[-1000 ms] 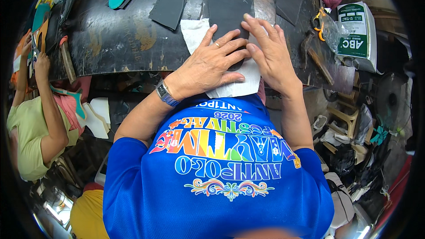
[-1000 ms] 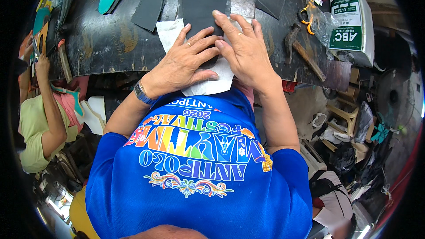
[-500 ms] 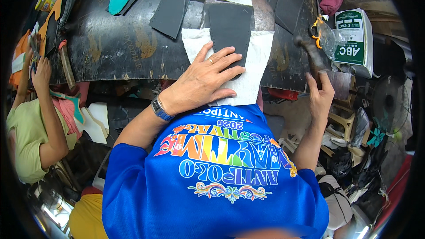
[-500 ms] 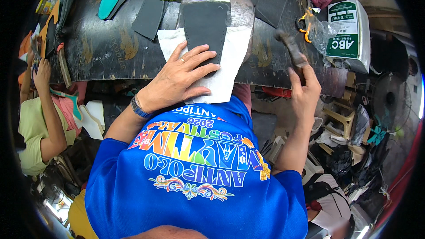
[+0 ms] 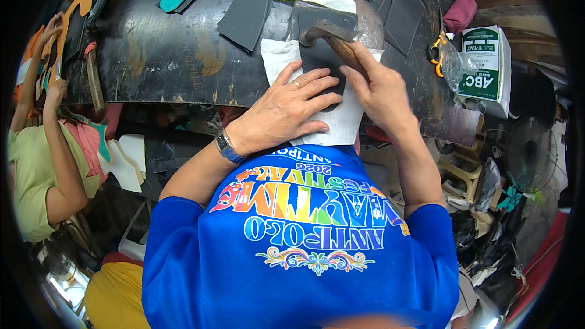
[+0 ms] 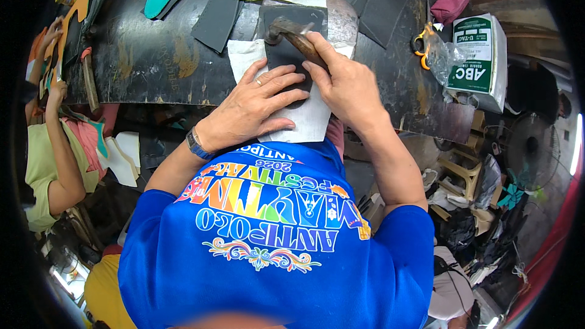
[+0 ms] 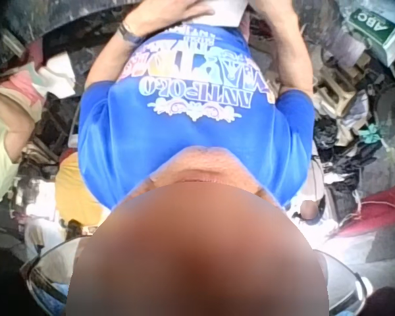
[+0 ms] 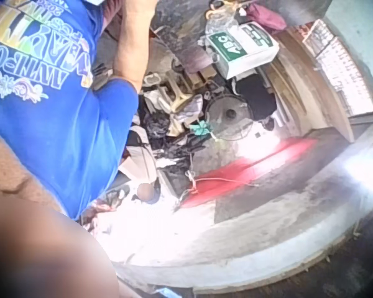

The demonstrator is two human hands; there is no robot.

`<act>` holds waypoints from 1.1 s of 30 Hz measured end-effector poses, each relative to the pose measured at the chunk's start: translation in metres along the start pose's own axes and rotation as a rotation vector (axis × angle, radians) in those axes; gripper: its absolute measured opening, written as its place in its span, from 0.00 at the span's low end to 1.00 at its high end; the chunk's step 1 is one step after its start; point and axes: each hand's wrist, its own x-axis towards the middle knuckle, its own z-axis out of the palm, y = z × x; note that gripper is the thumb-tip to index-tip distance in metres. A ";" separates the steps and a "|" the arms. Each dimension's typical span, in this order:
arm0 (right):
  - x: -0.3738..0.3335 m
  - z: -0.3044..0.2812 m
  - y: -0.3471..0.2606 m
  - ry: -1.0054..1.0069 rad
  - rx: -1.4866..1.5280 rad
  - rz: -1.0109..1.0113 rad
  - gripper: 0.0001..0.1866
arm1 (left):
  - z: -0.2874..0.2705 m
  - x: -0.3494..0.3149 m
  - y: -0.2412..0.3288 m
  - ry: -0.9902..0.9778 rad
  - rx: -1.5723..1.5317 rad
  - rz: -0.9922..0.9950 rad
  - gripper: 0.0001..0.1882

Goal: The person aligns and presses black rubber pieces onto a shoe sole using a wooden mallet. They repeatedly position the pieces, tap them into place, and adjust alignment on a cluttered workbench.

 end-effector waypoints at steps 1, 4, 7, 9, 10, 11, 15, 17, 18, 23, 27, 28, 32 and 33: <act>0.002 0.001 0.001 0.049 0.067 -0.060 0.24 | 0.000 0.000 -0.002 0.001 0.006 0.004 0.27; 0.006 0.003 0.003 0.226 0.325 -0.215 0.25 | 0.000 -0.001 -0.001 0.005 -0.014 0.007 0.27; 0.012 0.004 0.002 -0.033 -0.011 0.035 0.23 | 0.000 -0.002 0.001 0.000 -0.019 0.002 0.27; 0.018 0.002 0.002 0.079 0.041 -0.044 0.23 | 0.000 -0.001 0.000 -0.003 -0.006 0.008 0.27; 0.020 0.003 0.001 0.118 0.096 -0.081 0.24 | 0.000 -0.001 0.000 0.011 -0.025 0.005 0.27; 0.021 0.002 0.001 0.205 0.143 -0.128 0.24 | 0.001 -0.002 0.002 -0.010 -0.033 -0.004 0.27; 0.029 0.004 0.001 0.007 -0.005 0.011 0.23 | 0.001 -0.002 0.001 0.008 -0.027 -0.006 0.27; 0.031 0.002 0.005 0.110 -0.034 -0.008 0.23 | 0.001 -0.001 0.000 -0.005 -0.016 -0.006 0.27; 0.030 0.000 0.007 0.141 0.006 -0.018 0.24 | 0.000 -0.001 0.000 -0.014 -0.014 -0.007 0.27; 0.019 -0.003 0.016 0.108 -0.087 0.126 0.23 | -0.001 0.000 0.001 -0.011 -0.033 -0.015 0.27; 0.010 -0.008 0.026 0.296 0.101 0.024 0.24 | -0.002 0.000 0.001 -0.015 -0.033 -0.013 0.27; 0.008 -0.005 0.026 0.374 0.202 -0.019 0.24 | -0.002 0.000 0.000 -0.001 -0.035 -0.002 0.27; 0.001 -0.004 0.022 0.162 0.006 0.275 0.22 | -0.006 0.002 -0.006 -0.027 -0.072 -0.020 0.26; 0.000 -0.009 0.022 0.197 0.051 0.204 0.22 | -0.007 0.003 -0.008 0.012 -0.077 0.000 0.25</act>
